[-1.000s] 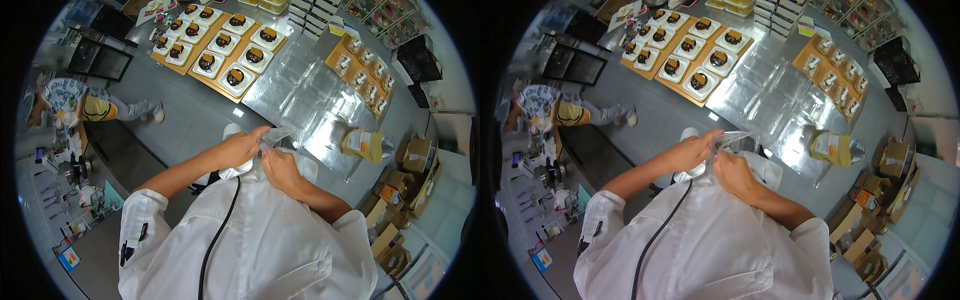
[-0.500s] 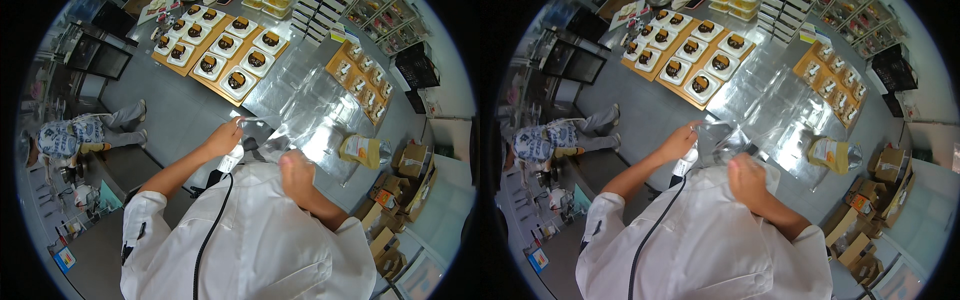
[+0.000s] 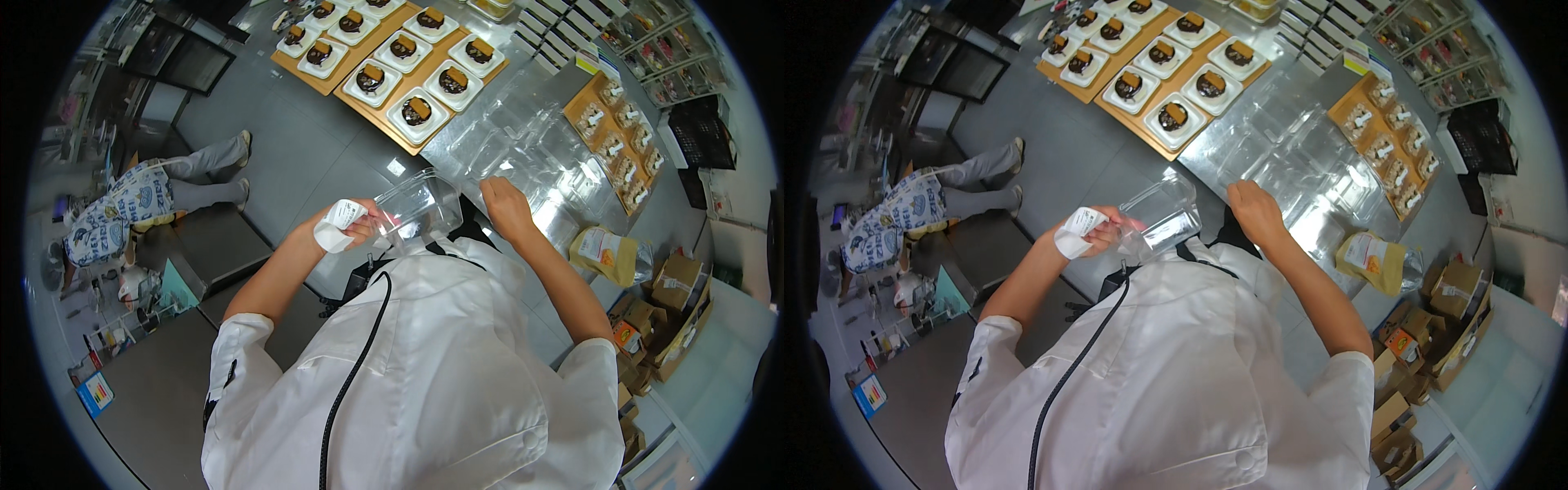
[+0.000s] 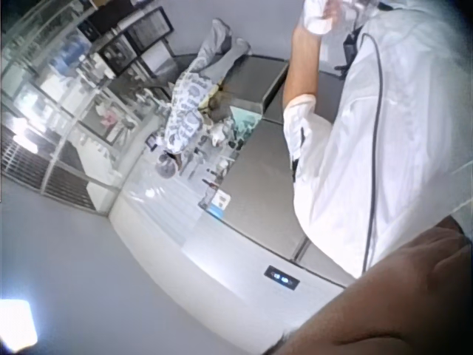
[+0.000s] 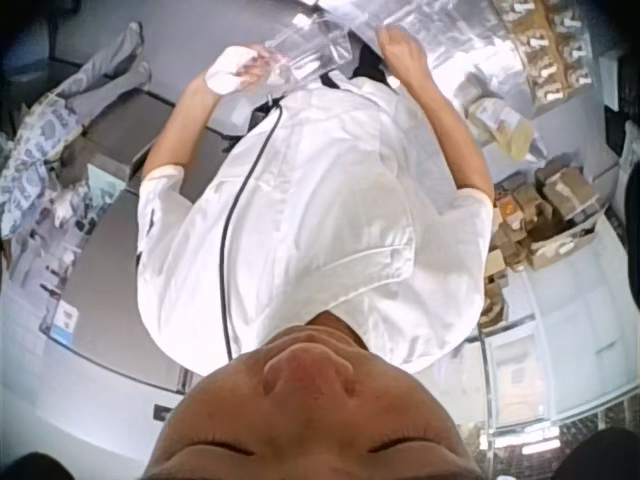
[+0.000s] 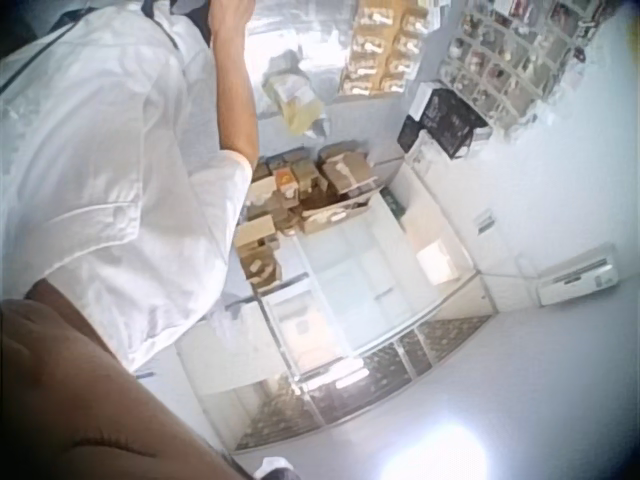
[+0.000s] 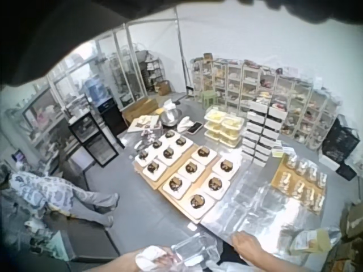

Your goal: The person peels labels from a roll and applies them to clear plastic containers on a stainless steel counter. They handle the containers and labels by hand, moving between the counter and a nearby cardboard box to retrieve more containers.

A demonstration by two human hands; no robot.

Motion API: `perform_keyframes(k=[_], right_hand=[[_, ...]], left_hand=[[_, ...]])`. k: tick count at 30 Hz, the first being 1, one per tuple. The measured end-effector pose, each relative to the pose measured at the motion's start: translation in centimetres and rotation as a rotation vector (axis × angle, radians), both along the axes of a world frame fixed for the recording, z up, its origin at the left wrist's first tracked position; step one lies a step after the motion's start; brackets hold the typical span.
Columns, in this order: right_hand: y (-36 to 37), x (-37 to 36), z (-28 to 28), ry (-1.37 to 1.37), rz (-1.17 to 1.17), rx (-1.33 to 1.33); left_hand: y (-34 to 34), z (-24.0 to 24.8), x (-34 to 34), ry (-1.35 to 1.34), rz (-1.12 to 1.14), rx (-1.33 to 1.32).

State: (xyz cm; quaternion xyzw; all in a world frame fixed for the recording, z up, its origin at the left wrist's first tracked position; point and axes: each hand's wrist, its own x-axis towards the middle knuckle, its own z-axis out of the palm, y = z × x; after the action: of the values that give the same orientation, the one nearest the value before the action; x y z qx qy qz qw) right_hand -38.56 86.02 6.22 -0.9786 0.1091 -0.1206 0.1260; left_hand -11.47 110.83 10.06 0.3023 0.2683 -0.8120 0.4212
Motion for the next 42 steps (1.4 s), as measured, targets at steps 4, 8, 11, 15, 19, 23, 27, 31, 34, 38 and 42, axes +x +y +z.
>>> perform_keyframes(k=[4,8,11,15,19,23,27,31,34,38,42], right_hand=[[-0.3,3.0,-3.8,0.049,0.054,-0.073],[-0.9,4.8,-6.3,0.092,0.06,-0.16],[-0.8,5.2,-7.1,0.061,0.046,-0.156],[-1.1,5.2,-7.6,0.072,0.021,-0.198],[-1.6,5.1,-8.2,0.057,-0.02,-0.214],[0.1,4.9,-4.4,-0.056,-0.096,-0.133],[4.0,2.4,2.5,-0.201,-0.474,0.623],[6.4,1.1,6.4,-0.03,-0.501,1.023],[6.8,-0.8,5.8,-0.049,-0.453,0.472],[5.0,-6.0,6.2,-0.056,-0.527,0.307],[-2.6,-12.0,4.4,-0.133,-0.737,0.136]], left_hand=[[2.0,0.8,-0.1,0.062,0.07,-0.043],[3.3,0.9,-0.1,0.133,0.158,0.037],[3.5,1.8,-0.4,0.167,0.151,0.045],[4.3,0.8,-0.3,0.146,0.117,0.013],[4.4,0.0,0.0,0.185,0.127,-0.008],[4.5,-0.9,-0.1,-0.026,0.066,-0.058],[2.8,0.1,-2.6,-0.871,-0.013,-0.118],[-1.0,1.1,-6.1,-1.164,-0.141,-0.17],[-2.7,0.6,-7.7,-1.329,-0.381,-0.309],[-4.5,2.3,-8.5,-1.328,-0.55,-0.478],[-4.5,1.7,-8.2,-1.365,-0.497,-0.589]])
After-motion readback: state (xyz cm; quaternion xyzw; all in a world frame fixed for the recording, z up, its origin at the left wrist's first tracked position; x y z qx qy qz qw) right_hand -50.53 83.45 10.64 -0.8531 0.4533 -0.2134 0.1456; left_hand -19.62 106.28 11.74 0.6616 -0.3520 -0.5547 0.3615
